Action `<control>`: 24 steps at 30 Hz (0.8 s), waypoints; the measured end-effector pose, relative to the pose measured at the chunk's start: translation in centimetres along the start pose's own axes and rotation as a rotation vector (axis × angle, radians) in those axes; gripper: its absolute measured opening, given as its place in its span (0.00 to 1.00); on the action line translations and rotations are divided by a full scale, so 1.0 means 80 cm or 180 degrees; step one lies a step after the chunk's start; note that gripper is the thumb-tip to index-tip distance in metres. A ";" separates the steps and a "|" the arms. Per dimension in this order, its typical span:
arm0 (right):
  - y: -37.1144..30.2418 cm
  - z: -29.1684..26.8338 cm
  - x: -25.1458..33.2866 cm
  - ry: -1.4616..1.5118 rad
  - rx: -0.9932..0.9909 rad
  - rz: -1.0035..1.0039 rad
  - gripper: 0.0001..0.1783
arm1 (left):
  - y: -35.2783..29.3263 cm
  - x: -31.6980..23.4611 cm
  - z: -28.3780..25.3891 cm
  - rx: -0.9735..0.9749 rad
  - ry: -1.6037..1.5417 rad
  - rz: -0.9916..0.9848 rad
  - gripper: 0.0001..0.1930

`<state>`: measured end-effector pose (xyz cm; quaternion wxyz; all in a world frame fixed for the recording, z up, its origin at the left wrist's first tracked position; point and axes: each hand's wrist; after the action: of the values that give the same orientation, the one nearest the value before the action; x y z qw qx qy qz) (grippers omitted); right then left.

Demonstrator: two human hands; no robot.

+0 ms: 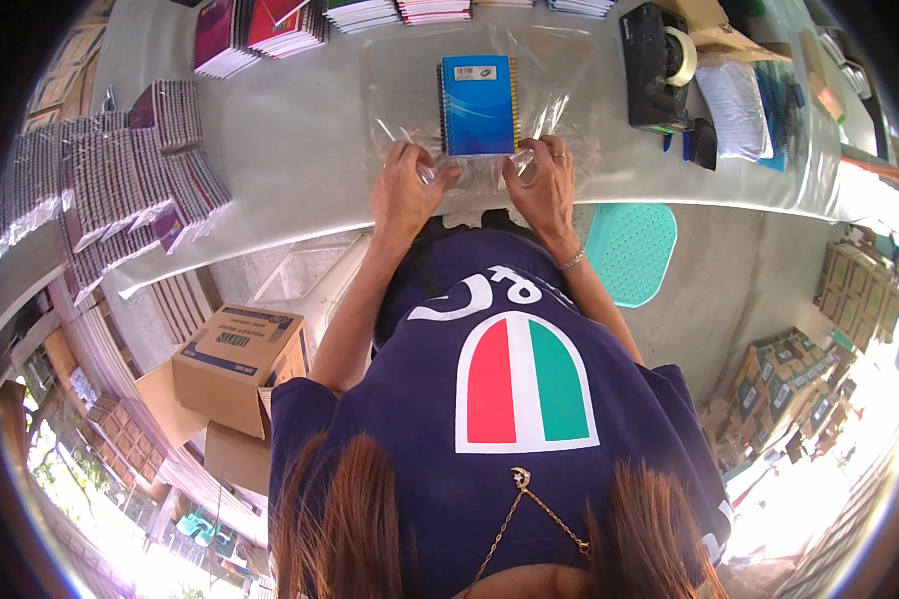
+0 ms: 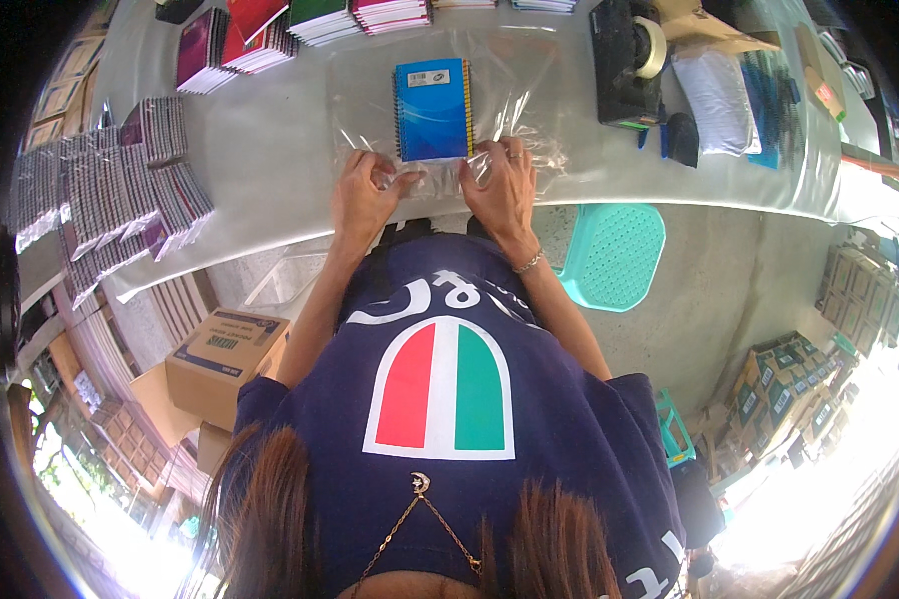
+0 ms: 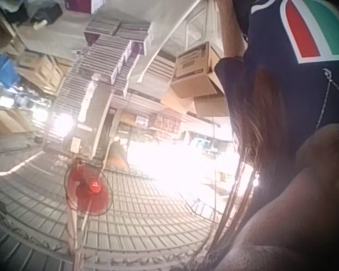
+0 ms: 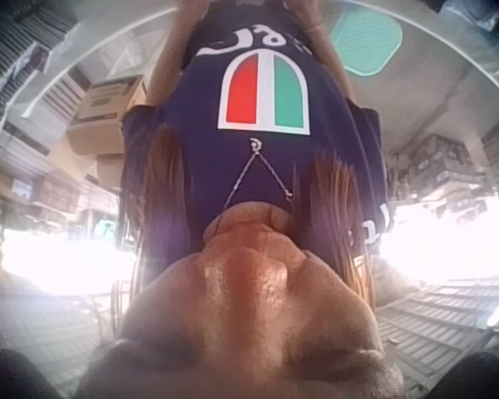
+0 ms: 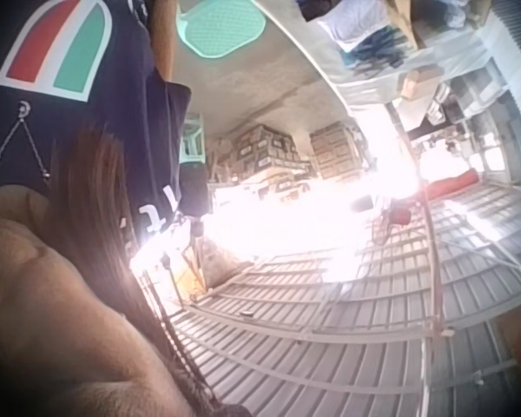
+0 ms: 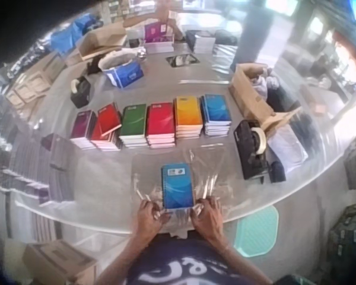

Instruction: The person gathers several colorful spiral-bound notebooks from a table, places them into a clear plastic sleeve, and seals the sleeve with tape. The wrapped set is then placed aside, and the process is repeated with another set of notebooks.

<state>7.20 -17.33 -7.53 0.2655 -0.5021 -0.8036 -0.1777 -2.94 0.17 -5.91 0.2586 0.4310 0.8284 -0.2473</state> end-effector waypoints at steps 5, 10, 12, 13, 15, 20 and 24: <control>0.002 0.011 0.003 -0.0290 -0.0086 0.0073 0.19 | 0.009 0.000 0.017 -0.0438 0.0205 0.0462 0.14; 0.004 0.022 -0.001 -0.0383 -0.0157 0.0208 0.19 | 0.015 -0.005 0.019 -0.0445 0.0191 0.0342 0.12; 0.005 0.023 0.001 -0.0386 -0.0191 0.0243 0.19 | 0.016 -0.003 0.022 -0.0476 0.0167 0.0354 0.11; 0.005 0.023 0.001 -0.0384 -0.0215 0.0255 0.18 | 0.016 -0.002 0.022 -0.0479 0.0176 0.0342 0.12; 0.006 0.024 0.001 -0.0351 -0.0232 0.0288 0.17 | 0.017 0.000 0.023 -0.0484 0.0195 0.0318 0.14; 0.007 0.023 -0.001 -0.0428 -0.0309 0.0146 0.17 | 0.016 0.003 0.023 -0.0495 0.0067 0.0301 0.11; 0.010 0.003 -0.026 0.0659 -0.0280 0.0409 0.14 | 0.007 0.033 0.019 -0.0322 -0.0738 0.0074 0.11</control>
<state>8.62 -18.34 -8.99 0.3356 -0.5427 -0.7295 -0.2463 -3.45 1.07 -8.83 0.3769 0.3955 0.7993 -0.2504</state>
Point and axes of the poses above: each hand's wrist, its own y-axis towards the middle knuckle, its own z-axis out of the palm, x = y × z, and after that the axes turned 3 degrees about z, right-handed
